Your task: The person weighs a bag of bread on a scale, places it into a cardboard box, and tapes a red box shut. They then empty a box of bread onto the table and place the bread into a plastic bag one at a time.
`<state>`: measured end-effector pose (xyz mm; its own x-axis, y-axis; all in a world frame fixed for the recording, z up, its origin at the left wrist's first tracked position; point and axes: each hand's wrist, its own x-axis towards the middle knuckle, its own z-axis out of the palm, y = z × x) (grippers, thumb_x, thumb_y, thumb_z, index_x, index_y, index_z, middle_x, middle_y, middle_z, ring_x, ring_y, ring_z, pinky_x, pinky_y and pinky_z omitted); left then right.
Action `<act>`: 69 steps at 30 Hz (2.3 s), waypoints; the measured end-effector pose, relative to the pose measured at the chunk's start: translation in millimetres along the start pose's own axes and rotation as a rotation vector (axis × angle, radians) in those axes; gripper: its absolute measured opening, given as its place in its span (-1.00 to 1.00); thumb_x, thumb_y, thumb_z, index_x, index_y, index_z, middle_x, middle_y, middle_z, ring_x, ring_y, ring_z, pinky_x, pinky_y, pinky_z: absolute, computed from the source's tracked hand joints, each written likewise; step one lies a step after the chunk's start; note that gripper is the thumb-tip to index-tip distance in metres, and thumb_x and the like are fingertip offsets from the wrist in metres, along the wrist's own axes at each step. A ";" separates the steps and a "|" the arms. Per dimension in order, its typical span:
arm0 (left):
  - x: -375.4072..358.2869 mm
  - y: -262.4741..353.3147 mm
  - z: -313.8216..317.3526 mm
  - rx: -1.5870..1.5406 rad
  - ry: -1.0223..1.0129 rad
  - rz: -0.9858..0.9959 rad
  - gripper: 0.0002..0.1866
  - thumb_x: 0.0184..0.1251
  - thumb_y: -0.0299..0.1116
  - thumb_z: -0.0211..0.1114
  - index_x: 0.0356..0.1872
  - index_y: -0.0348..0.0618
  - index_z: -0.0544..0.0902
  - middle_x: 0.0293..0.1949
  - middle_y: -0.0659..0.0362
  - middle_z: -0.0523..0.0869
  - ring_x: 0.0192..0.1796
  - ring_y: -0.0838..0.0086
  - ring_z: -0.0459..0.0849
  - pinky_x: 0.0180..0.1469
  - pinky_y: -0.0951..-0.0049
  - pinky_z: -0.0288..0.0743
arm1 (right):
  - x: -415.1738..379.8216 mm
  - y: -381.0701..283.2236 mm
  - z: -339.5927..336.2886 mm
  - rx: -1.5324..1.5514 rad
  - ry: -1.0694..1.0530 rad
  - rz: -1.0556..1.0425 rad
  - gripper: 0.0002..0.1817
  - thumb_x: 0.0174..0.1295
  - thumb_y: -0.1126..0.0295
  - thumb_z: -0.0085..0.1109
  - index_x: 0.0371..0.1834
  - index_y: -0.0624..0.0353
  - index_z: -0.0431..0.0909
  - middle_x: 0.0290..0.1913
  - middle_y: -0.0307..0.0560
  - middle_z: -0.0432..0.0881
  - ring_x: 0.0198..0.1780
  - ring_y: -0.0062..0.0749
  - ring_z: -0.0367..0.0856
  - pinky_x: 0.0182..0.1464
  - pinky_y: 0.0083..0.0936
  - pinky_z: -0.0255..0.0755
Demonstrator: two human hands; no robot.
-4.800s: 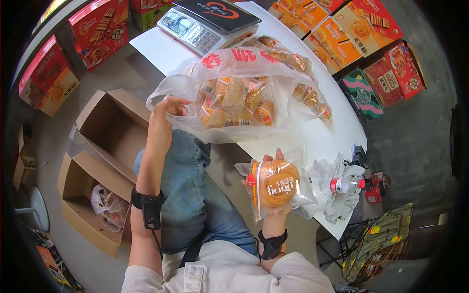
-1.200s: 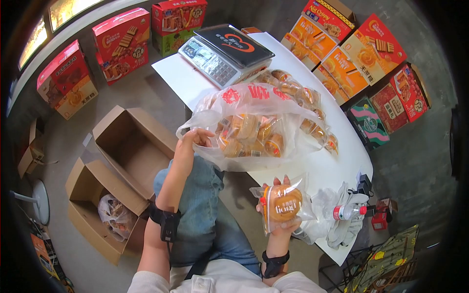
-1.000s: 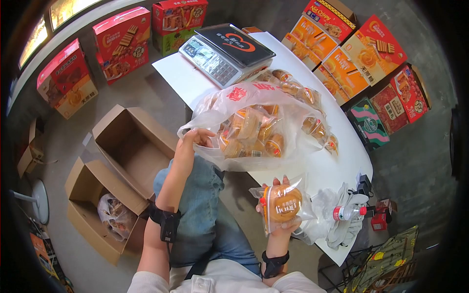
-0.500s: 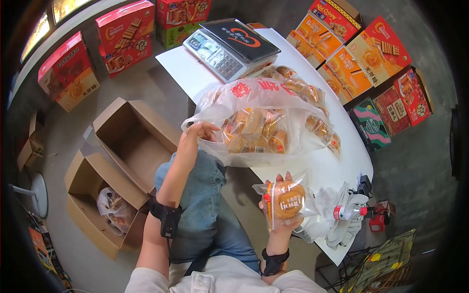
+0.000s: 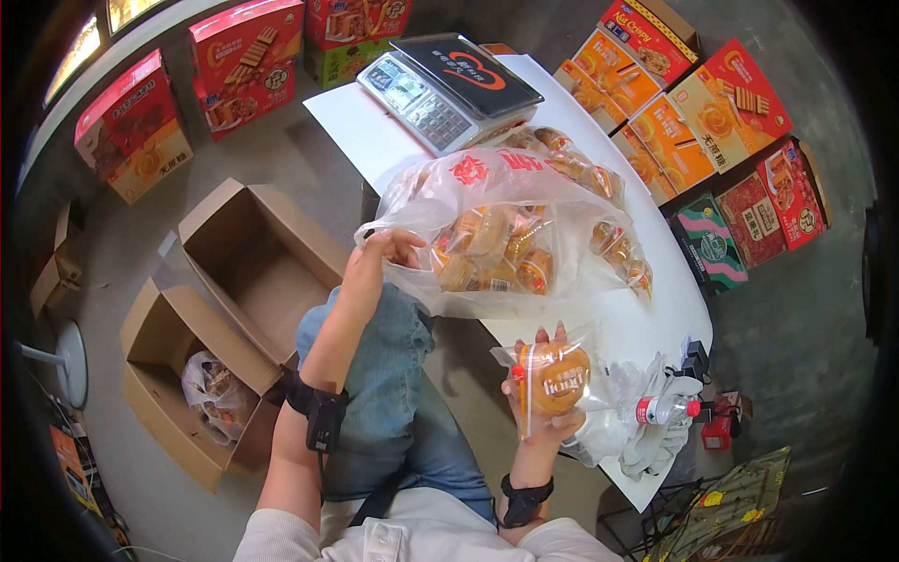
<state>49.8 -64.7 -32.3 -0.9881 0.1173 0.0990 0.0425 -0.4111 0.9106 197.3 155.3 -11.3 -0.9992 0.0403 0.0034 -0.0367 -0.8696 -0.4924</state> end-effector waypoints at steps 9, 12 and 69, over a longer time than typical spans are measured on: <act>0.4 -0.9 -2.8 -0.005 -0.023 -0.017 -0.49 0.29 -0.11 -0.26 -0.33 -0.30 0.59 -0.54 0.17 0.55 -0.44 0.52 0.48 -0.29 0.55 0.34 | 6.2 -8.0 11.4 -0.115 -0.101 -0.016 0.00 -0.13 0.13 0.27 0.38 0.07 -0.13 0.40 0.04 -0.16 0.42 -0.13 -0.17 0.07 -0.14 0.34; 0.6 -1.7 -4.5 0.027 -0.013 -0.016 -0.49 0.28 -0.10 -0.27 -0.33 -0.30 0.59 -0.55 0.17 0.55 -0.45 0.52 0.47 -0.30 0.55 0.33 | 6.3 -14.8 7.8 -0.326 -0.032 -0.062 -0.02 -0.08 0.02 0.27 0.36 0.10 -0.07 0.36 0.08 -0.01 0.35 -0.05 0.05 0.10 -0.11 0.33; 1.7 -0.8 2.9 -0.032 -0.019 0.175 -0.22 0.34 0.10 -0.51 -0.38 -0.37 0.59 -0.55 0.10 0.54 -0.42 0.43 0.47 -0.25 0.47 0.30 | 173.8 -142.4 -161.7 -1.900 0.603 -0.966 -0.40 -0.10 0.63 0.00 0.14 0.26 0.21 0.08 0.07 0.34 0.10 -0.13 0.32 0.12 -0.28 0.19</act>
<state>48.6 -61.5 -31.7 -0.9631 0.0583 0.2628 0.2087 -0.4552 0.8656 31.7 365.6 -81.4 -0.5563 0.4636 0.6896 0.0574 0.8494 -0.5247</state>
